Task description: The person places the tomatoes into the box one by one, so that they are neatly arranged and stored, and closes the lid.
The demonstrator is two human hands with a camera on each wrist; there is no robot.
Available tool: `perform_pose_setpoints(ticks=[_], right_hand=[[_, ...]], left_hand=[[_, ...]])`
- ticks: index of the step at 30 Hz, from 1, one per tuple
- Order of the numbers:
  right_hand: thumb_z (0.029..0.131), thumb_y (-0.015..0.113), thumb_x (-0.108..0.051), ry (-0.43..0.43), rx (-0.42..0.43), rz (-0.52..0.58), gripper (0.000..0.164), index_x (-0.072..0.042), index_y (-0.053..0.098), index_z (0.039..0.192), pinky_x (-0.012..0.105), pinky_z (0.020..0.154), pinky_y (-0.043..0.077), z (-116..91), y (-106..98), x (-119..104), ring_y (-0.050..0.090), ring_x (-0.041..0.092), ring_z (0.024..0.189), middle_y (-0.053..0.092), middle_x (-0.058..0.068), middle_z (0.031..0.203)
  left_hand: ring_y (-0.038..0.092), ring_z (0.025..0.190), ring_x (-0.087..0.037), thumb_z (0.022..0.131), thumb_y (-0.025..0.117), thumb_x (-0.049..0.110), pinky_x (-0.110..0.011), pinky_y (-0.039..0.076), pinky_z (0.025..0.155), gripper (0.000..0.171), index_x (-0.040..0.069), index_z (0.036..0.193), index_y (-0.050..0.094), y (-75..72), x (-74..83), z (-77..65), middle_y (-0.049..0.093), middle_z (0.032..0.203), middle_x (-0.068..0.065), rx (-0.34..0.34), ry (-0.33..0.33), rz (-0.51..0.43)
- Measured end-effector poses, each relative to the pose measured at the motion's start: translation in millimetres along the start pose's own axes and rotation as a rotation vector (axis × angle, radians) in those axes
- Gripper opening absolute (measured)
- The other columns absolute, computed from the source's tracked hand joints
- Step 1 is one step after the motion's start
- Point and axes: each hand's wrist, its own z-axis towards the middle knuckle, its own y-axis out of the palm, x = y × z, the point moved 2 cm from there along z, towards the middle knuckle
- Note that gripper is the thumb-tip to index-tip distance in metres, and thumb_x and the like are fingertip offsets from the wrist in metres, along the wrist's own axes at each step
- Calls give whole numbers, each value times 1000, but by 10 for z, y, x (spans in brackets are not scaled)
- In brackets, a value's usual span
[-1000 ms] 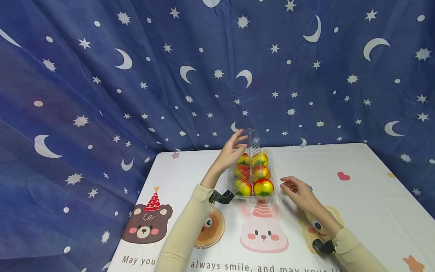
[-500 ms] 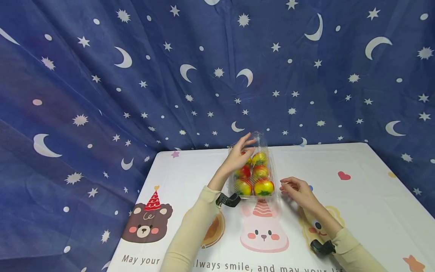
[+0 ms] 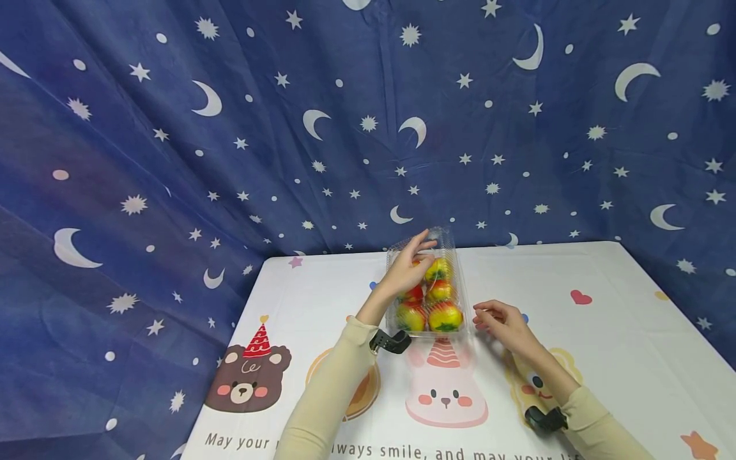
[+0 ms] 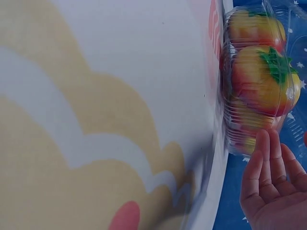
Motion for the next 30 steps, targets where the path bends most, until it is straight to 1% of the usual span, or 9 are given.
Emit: perform_pose_setpoints(ticks=[6, 10, 14, 19, 22, 27, 30], right_hand=[[99, 54, -4, -5, 1, -26, 29, 18, 56, 118, 33, 67, 59, 69, 12, 273, 71, 27, 79, 69, 27, 91], [99, 54, -5, 2, 1, -14, 30, 17, 56, 119, 34, 68, 59, 74, 13, 326, 71, 25, 79, 69, 27, 93], [100, 54, -6, 17, 5, 1, 31, 16, 57, 120, 34, 69, 59, 76, 13, 336, 71, 27, 80, 69, 28, 93], [99, 53, -4, 25, -1, 13, 29, 17, 57, 119, 34, 68, 59, 72, 24, 341, 70, 29, 78, 68, 29, 92], [100, 54, -6, 31, 3, 16, 30, 16, 57, 120, 33, 69, 59, 64, 30, 343, 70, 28, 79, 69, 27, 93], [99, 56, -8, 23, 16, 35, 30, 14, 58, 120, 34, 70, 59, 53, 34, 335, 71, 23, 78, 70, 25, 92], [99, 57, -9, 13, 14, 39, 31, 14, 58, 119, 33, 69, 59, 51, 37, 332, 70, 20, 77, 70, 24, 92]], left_hand=[[47, 126, -50, 101, 43, 1, -41, 48, 102, 60, -8, 153, 16, 19, 5, -6, 38, 147, -33, 0, 9, 4], [48, 126, -49, 100, 43, 0, -42, 48, 103, 60, -8, 153, 16, 24, 17, -8, 37, 147, -34, -4, 15, 21], [48, 127, -48, 101, 43, -1, -45, 47, 104, 60, -7, 154, 15, 28, -19, 6, 37, 148, -33, -13, 12, 26], [47, 128, -48, 101, 42, 1, -46, 46, 104, 61, -3, 155, 14, 48, -239, 71, 37, 148, -31, -2, 19, 23], [49, 128, -44, 102, 43, 3, -44, 46, 104, 62, 2, 156, 15, 56, -350, 103, 39, 149, -27, 9, 19, 31], [53, 126, -35, 102, 46, 9, -37, 48, 102, 62, 7, 157, 18, 60, -384, 124, 42, 150, -21, 25, 7, 42], [54, 126, -34, 102, 47, 10, -35, 49, 101, 62, 7, 157, 18, 63, -377, 131, 43, 149, -21, 29, 2, 39]])
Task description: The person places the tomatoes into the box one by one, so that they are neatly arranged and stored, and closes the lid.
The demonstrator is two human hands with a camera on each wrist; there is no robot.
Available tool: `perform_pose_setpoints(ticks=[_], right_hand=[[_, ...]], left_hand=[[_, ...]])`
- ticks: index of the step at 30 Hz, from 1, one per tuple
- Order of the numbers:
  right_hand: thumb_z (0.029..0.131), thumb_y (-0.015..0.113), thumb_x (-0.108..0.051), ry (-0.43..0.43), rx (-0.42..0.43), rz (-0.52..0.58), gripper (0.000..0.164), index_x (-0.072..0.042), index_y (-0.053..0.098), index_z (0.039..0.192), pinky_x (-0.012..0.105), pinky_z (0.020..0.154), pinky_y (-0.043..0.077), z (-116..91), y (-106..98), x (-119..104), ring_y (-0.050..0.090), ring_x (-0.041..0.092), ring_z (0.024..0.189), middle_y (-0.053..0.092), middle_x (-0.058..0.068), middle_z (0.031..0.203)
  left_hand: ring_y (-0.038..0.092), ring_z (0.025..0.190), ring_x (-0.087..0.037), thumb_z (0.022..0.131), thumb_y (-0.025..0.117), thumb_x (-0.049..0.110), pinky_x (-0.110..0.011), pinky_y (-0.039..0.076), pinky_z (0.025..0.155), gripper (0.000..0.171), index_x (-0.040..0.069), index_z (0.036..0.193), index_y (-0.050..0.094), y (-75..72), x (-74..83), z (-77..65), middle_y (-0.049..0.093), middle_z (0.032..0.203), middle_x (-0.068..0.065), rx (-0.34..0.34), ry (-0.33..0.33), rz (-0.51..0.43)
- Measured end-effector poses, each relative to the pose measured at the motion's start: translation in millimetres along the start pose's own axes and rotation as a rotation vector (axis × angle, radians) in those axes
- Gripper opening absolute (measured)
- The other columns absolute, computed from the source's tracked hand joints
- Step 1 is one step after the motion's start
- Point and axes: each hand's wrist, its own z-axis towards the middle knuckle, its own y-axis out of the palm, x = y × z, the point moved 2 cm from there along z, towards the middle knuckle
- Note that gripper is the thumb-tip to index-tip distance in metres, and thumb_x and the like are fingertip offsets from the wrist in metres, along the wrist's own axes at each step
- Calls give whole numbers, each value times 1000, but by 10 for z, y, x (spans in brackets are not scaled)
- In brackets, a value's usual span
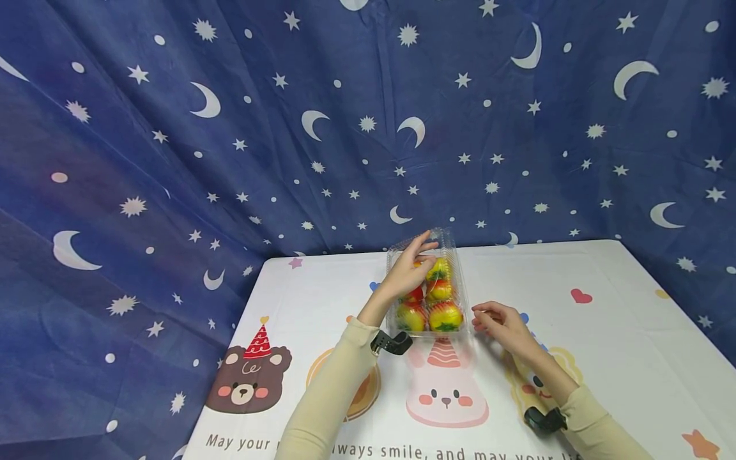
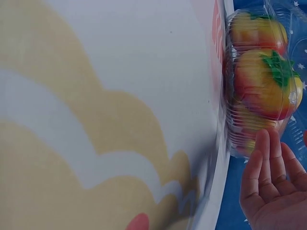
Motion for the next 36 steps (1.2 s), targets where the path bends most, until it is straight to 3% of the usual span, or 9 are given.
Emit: perform_pose_setpoints(ticks=[8, 15, 22, 30, 36], right_hand=[[99, 56, -9, 15, 3, -17, 30, 13, 59, 120, 33, 69, 59, 3, 9, -8, 70, 23, 78, 70, 24, 92], [99, 55, -7, 40, -5, -4, 30, 15, 57, 121, 36, 72, 60, 8, 18, 0, 70, 28, 80, 69, 28, 94], [99, 55, -7, 31, -1, -3, 30, 14, 58, 120, 35, 72, 60, -7, 18, -16, 71, 24, 79, 69, 27, 94], [99, 56, -7, 22, 2, 2, 30, 15, 58, 119, 36, 71, 60, -5, 17, 8, 70, 28, 79, 69, 28, 93], [99, 55, -7, 32, -1, -4, 30, 15, 58, 120, 35, 71, 59, 1, 9, 39, 70, 30, 81, 69, 28, 93]], left_hand=[[53, 126, -39, 101, 46, 9, -37, 49, 101, 63, 7, 157, 18, 12, -14, 8, 42, 149, -23, -1, 6, -10], [54, 125, -33, 101, 46, 10, -33, 48, 101, 62, 8, 157, 19, 30, -29, 1, 44, 149, -18, -1, -13, 12], [51, 126, -41, 101, 46, 10, -35, 48, 102, 63, 4, 157, 17, 39, 14, -15, 41, 150, -23, -24, 25, 6], [52, 126, -39, 102, 47, 11, -37, 48, 102, 63, 3, 157, 18, 62, -36, 4, 41, 150, -22, -10, 21, 11], [53, 126, -35, 102, 48, 13, -39, 48, 102, 62, 9, 157, 18, 73, -32, -3, 42, 151, -19, -8, -10, 12]])
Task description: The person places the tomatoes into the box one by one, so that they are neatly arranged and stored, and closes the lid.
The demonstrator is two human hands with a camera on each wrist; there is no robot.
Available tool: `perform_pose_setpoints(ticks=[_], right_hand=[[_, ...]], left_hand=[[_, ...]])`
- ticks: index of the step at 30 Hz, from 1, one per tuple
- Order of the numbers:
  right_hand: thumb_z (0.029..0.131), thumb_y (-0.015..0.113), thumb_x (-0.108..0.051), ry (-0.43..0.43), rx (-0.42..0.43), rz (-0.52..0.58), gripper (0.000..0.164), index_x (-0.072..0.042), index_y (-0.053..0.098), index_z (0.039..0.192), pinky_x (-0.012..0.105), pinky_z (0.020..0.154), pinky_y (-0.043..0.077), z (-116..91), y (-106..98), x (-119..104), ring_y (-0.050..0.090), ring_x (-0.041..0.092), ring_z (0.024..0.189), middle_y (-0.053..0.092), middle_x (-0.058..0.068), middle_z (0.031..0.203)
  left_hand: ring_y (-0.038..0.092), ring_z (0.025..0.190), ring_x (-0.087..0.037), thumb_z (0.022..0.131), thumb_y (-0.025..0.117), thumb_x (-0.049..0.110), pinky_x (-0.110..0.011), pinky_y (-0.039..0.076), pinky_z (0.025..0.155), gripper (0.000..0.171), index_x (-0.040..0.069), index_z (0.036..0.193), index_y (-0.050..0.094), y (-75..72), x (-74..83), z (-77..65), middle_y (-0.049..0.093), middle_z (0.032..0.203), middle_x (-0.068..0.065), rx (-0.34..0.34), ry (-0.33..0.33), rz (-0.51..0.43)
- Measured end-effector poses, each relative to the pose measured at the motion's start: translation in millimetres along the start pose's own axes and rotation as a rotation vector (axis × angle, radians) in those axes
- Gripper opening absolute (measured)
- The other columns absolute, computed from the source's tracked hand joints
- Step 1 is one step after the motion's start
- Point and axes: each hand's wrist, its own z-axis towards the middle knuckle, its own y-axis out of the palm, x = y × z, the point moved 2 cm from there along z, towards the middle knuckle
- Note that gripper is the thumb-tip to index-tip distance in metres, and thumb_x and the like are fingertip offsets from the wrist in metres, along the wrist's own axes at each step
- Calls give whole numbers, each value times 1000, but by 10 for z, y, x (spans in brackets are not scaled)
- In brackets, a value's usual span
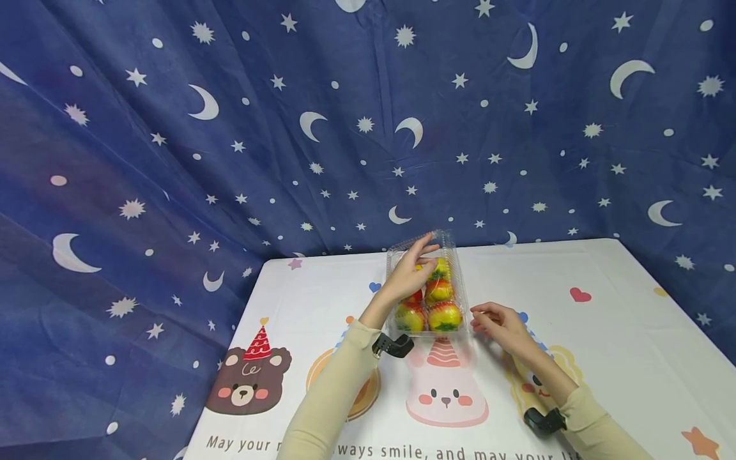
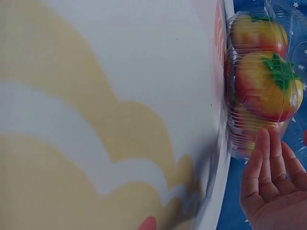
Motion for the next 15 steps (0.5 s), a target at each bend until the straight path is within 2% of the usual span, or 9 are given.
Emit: perform_pose_setpoints(ticks=[3, 7, 9, 15], right_hand=[[99, 55, -6, -8, -2, 3, 30, 15, 58, 119, 35, 71, 60, -7, 2, -16, 70, 28, 80, 69, 28, 93], [99, 56, -7, -23, 3, 2, 30, 14, 58, 119, 33, 70, 59, -14, -14, -40, 70, 22, 78, 69, 27, 93], [99, 57, -8, -26, 3, 4, 30, 14, 59, 119, 32, 69, 59, -20, -20, -43, 70, 22, 78, 69, 27, 93], [99, 57, -11, -26, -9, 8, 32, 14, 59, 119, 31, 70, 58, -52, -36, -33, 71, 28, 81, 69, 27, 93]], left_hand=[[51, 127, -36, 102, 47, 11, -41, 48, 102, 63, 9, 157, 17, -5, 57, -29, 40, 151, -20, -8, -13, -5], [50, 128, -40, 101, 46, 6, -40, 49, 101, 62, 3, 156, 17, -19, 245, -82, 39, 151, -25, -24, -9, 2], [51, 127, -40, 101, 46, 6, -39, 50, 100, 62, 1, 156, 18, -16, 285, -95, 39, 150, -25, -17, -11, 7], [52, 127, -36, 101, 46, 12, -40, 50, 100, 62, 6, 157, 19, 37, 76, -41, 42, 151, -19, 2, -9, 13]])
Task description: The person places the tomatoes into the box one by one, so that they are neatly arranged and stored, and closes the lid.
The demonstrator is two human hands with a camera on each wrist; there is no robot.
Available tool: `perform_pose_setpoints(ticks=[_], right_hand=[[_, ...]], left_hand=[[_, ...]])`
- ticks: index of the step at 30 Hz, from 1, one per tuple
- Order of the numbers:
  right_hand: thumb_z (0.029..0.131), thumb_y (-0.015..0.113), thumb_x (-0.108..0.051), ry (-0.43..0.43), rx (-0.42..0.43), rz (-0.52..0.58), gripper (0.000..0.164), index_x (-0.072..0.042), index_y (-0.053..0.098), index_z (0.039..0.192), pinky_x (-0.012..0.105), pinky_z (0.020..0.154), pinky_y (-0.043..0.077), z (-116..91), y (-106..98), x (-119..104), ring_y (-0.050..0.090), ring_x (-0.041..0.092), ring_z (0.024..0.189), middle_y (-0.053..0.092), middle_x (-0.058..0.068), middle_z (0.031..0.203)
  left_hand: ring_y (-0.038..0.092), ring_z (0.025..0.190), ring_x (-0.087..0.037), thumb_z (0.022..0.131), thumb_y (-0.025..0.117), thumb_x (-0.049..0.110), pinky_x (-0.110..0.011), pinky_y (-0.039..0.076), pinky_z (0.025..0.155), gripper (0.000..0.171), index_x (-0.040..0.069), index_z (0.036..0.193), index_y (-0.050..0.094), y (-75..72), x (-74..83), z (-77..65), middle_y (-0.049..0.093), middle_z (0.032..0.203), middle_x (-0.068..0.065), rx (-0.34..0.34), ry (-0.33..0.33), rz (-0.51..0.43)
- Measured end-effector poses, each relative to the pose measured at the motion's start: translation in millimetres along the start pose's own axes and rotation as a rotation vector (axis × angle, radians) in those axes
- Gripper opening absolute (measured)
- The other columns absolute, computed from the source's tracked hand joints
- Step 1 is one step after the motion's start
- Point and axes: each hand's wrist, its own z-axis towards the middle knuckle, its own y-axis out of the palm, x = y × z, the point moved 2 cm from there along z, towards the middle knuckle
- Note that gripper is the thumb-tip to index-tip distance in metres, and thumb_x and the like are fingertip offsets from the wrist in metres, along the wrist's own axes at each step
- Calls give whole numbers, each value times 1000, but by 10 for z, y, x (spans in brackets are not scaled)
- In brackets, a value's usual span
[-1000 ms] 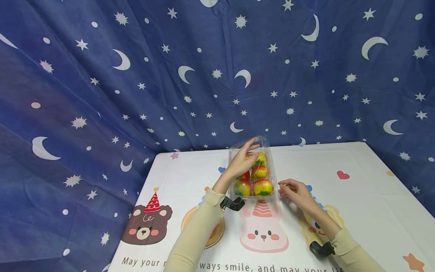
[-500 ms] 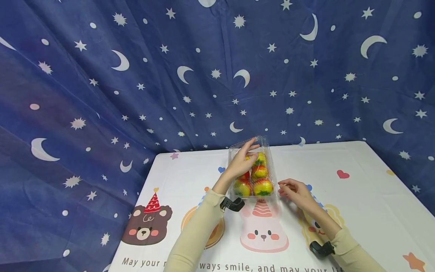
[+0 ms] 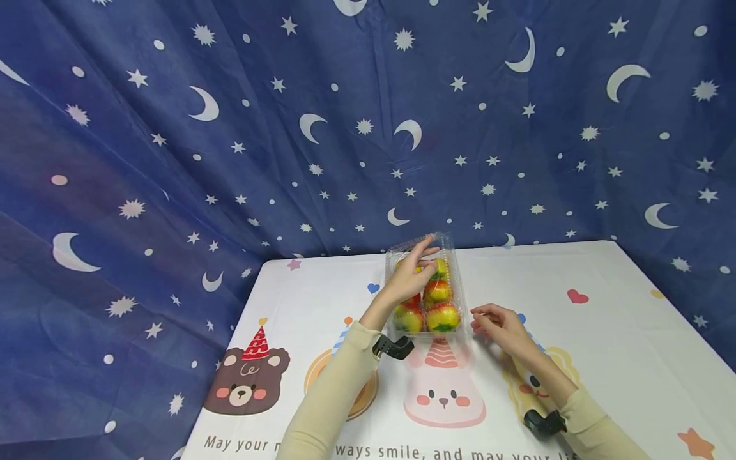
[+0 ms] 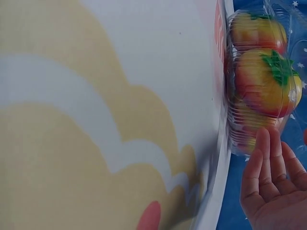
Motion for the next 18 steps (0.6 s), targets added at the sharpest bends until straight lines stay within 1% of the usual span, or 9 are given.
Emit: perform_pose_setpoints(ticks=[2, 6, 10, 16, 18], right_hand=[[100, 57, -11, -7, -1, 2, 32, 13, 58, 120, 32, 71, 59, -11, -4, 1, 71, 28, 81, 69, 27, 93], [99, 56, -10, -19, 7, 18, 33, 14, 57, 123, 33, 69, 59, -11, -4, 0, 71, 27, 80, 69, 27, 92], [98, 57, -9, 2, 16, 30, 35, 13, 55, 125, 33, 66, 59, -4, 5, -5, 71, 28, 78, 70, 26, 91], [99, 58, -12, 38, 20, 5, 40, 11, 52, 130, 32, 67, 58, 10, 29, -4, 71, 29, 79, 71, 24, 91], [99, 58, -13, 39, 18, 3, 41, 10, 51, 132, 32, 67, 58, 8, 34, -6, 71, 30, 79, 71, 24, 92]], left_hand=[[52, 127, -35, 101, 47, 14, -39, 50, 99, 62, 5, 157, 19, 11, -45, 12, 42, 151, -18, -1, 3, -3], [52, 127, -34, 101, 48, 15, -38, 50, 99, 62, 6, 157, 21, 26, -84, 23, 43, 150, -17, 1, 1, -16], [53, 126, -33, 101, 47, 11, -36, 51, 98, 61, 6, 156, 22, 46, -92, 28, 44, 150, -17, 1, -11, -5], [49, 128, -42, 101, 46, 4, -46, 48, 101, 61, 1, 156, 19, 69, -110, 54, 41, 149, -25, -18, -15, -26], [48, 128, -43, 101, 46, 3, -46, 47, 102, 61, 1, 155, 19, 75, -106, 55, 40, 149, -27, -22, -15, -36]])
